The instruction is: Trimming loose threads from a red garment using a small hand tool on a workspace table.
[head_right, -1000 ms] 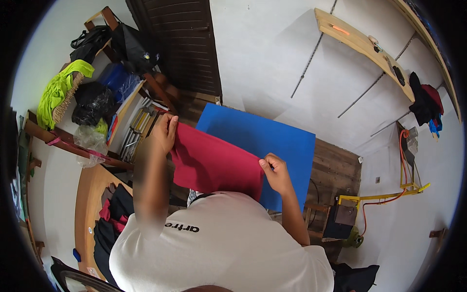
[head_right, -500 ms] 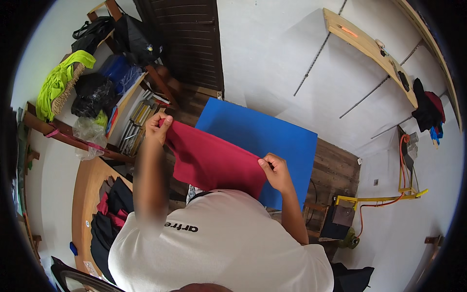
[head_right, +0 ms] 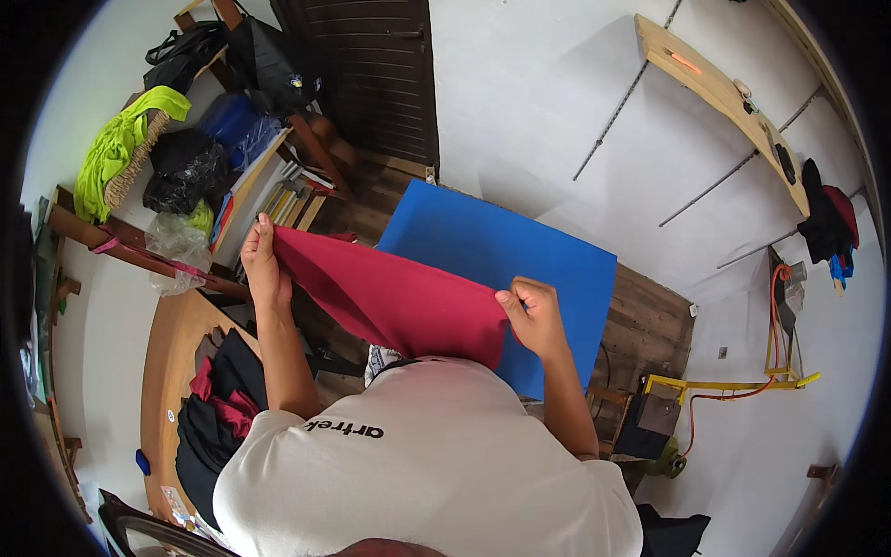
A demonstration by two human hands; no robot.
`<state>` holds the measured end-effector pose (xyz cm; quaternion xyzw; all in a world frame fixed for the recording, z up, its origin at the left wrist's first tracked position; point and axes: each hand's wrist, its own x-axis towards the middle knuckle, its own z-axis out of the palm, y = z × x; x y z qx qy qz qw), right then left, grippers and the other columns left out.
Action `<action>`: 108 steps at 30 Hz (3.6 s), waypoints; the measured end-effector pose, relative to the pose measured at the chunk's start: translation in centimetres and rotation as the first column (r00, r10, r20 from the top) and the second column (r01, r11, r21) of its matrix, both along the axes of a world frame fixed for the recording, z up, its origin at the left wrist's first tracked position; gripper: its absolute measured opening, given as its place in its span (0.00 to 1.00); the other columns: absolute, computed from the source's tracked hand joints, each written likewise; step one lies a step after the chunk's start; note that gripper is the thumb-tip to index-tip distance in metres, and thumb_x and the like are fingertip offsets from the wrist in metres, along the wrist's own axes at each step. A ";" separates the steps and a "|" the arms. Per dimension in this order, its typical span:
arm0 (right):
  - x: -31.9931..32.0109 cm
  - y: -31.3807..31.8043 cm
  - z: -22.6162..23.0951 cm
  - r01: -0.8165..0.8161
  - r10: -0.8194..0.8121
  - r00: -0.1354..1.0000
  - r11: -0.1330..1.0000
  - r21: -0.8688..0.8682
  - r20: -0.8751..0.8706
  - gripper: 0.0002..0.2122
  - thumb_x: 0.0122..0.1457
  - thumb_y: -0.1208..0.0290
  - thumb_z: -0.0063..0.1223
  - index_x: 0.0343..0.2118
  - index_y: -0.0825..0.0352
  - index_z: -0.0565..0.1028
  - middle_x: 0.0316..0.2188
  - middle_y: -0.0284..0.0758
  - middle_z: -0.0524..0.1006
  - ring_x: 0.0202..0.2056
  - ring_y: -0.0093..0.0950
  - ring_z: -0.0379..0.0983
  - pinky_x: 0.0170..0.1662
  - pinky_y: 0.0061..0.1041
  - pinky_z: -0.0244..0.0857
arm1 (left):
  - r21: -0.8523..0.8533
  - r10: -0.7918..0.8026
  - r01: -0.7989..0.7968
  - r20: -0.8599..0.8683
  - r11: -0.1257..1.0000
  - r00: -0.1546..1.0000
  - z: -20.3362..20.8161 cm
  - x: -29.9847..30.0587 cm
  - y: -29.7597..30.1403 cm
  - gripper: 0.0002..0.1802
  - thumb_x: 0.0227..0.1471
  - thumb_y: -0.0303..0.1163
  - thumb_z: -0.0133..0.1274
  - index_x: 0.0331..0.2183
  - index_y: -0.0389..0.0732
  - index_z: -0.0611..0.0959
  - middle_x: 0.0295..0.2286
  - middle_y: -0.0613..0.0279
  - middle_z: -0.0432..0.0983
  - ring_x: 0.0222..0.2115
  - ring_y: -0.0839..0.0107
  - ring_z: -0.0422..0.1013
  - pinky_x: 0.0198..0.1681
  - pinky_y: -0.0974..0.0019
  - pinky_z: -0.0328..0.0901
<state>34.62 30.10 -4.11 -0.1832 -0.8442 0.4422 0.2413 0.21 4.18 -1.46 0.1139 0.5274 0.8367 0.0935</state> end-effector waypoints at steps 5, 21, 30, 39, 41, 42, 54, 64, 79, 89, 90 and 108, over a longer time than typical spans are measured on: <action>-0.4 -0.1 -1.0 -0.032 0.005 0.984 0.989 -0.146 -0.179 0.18 0.72 0.63 0.54 0.28 0.71 0.69 0.27 0.32 0.70 0.28 0.23 0.62 0.32 0.25 0.59 | 0.013 0.023 -0.024 0.084 1.000 0.996 0.7 0.6 0.3 0.16 0.67 0.42 0.58 0.29 0.46 0.79 0.22 0.74 0.75 0.22 0.84 0.68 0.30 0.75 0.65; -1.0 -1.3 -3.8 -0.173 0.071 0.985 0.331 -0.928 -0.159 0.16 0.72 0.68 0.53 0.58 0.67 0.69 0.52 0.34 0.77 0.54 0.23 0.75 0.59 0.28 0.69 | -0.531 -0.063 -0.303 -0.563 0.791 0.824 -4.1 3.4 3.4 0.16 0.67 0.39 0.57 0.31 0.38 0.78 0.20 0.66 0.70 0.25 0.79 0.64 0.29 0.68 0.63; -0.7 -2.7 -4.4 -0.204 -0.035 0.975 0.224 -0.953 -0.217 0.14 0.74 0.64 0.50 0.56 0.65 0.70 0.52 0.33 0.76 0.53 0.23 0.75 0.58 0.28 0.70 | -0.675 -0.749 0.401 -0.356 0.620 0.559 -4.2 13.0 6.2 0.14 0.59 0.34 0.64 0.47 0.46 0.85 0.32 0.64 0.67 0.30 0.73 0.64 0.31 0.70 0.62; 0.0 -2.5 -3.7 -0.178 -0.001 0.982 0.315 -0.932 -0.188 0.12 0.74 0.64 0.50 0.53 0.63 0.70 0.47 0.31 0.76 0.49 0.20 0.74 0.55 0.25 0.70 | -0.631 -0.803 0.506 -0.374 0.587 0.465 -3.9 14.3 7.4 0.11 0.56 0.31 0.67 0.41 0.44 0.86 0.28 0.66 0.67 0.28 0.74 0.64 0.30 0.69 0.60; 0.0 -2.5 -3.6 -0.158 0.006 0.986 0.343 -0.926 -0.166 0.11 0.74 0.63 0.50 0.52 0.63 0.70 0.46 0.30 0.76 0.48 0.20 0.74 0.54 0.25 0.70 | -0.606 -0.787 0.512 -0.382 0.609 0.484 -4.2 14.8 7.7 0.11 0.55 0.30 0.68 0.41 0.43 0.86 0.27 0.66 0.67 0.28 0.74 0.64 0.30 0.69 0.60; 0.0 -2.6 -3.6 -0.157 0.005 0.986 0.343 -0.926 -0.166 0.11 0.74 0.63 0.50 0.52 0.63 0.70 0.46 0.30 0.76 0.48 0.20 0.74 0.54 0.25 0.70 | -0.596 -0.780 0.515 -0.372 0.616 0.503 -4.4 15.0 7.7 0.10 0.54 0.30 0.68 0.40 0.43 0.86 0.26 0.66 0.66 0.27 0.74 0.64 0.31 0.69 0.60; 0.4 -2.4 -3.6 -0.139 -0.013 0.988 0.348 -0.927 -0.153 0.11 0.74 0.64 0.50 0.53 0.64 0.71 0.48 0.30 0.76 0.50 0.19 0.73 0.56 0.25 0.68 | -0.316 -0.241 0.127 -0.354 0.940 0.903 -6.7 8.8 8.0 0.03 0.63 0.25 0.59 0.39 0.38 0.86 0.26 0.79 0.70 0.27 0.87 0.60 0.32 0.79 0.58; 1.2 -1.7 -4.9 -0.104 -0.039 0.991 0.360 -0.927 -0.127 0.17 0.74 0.64 0.50 0.59 0.67 0.69 0.55 0.36 0.76 0.56 0.24 0.74 0.61 0.27 0.68 | -0.477 -0.178 -0.024 -0.374 0.879 0.910 -7.8 4.4 5.3 0.20 0.64 0.32 0.61 0.53 0.33 0.81 0.27 0.72 0.68 0.27 0.84 0.63 0.33 0.76 0.64; 2.4 1.9 -4.9 0.099 -0.225 0.967 0.756 -0.647 -0.115 0.08 0.68 0.73 0.58 0.31 0.61 0.70 0.26 0.20 0.69 0.29 0.11 0.62 0.33 0.16 0.58 | -0.781 -0.545 0.131 -0.294 0.610 0.785 -3.1 1.0 0.2 0.23 0.64 0.37 0.61 0.19 0.35 0.79 0.14 0.75 0.66 0.19 0.85 0.60 0.23 0.71 0.58; 2.7 1.8 -5.0 0.158 -0.206 0.972 0.930 -0.332 -0.115 0.04 0.64 0.75 0.64 0.37 0.70 0.82 0.37 0.33 0.85 0.34 0.16 0.76 0.39 0.19 0.70 | -0.550 -0.604 0.442 -0.148 0.709 0.783 -1.1 -0.7 -2.7 0.10 0.65 0.31 0.59 0.30 0.40 0.80 0.27 0.78 0.72 0.31 0.87 0.65 0.36 0.77 0.61; 2.8 1.6 -4.7 0.115 -0.145 0.986 0.947 -0.300 -0.082 0.04 0.63 0.75 0.65 0.36 0.70 0.83 0.35 0.32 0.85 0.33 0.16 0.76 0.38 0.19 0.70 | -0.564 -0.598 0.428 -0.152 0.707 0.787 -1.6 -0.9 -2.3 0.10 0.65 0.31 0.59 0.30 0.40 0.80 0.27 0.78 0.72 0.31 0.87 0.65 0.36 0.77 0.61; 2.0 0.9 -4.6 0.053 -0.077 0.992 0.974 -0.222 -0.103 0.10 0.65 0.69 0.63 0.30 0.71 0.82 0.22 0.31 0.77 0.24 0.16 0.66 0.28 0.21 0.59 | -0.216 -0.063 0.054 -0.036 0.975 0.997 -5.1 -1.7 -1.7 0.16 0.71 0.40 0.53 0.28 0.46 0.77 0.26 0.80 0.67 0.29 0.87 0.59 0.36 0.76 0.56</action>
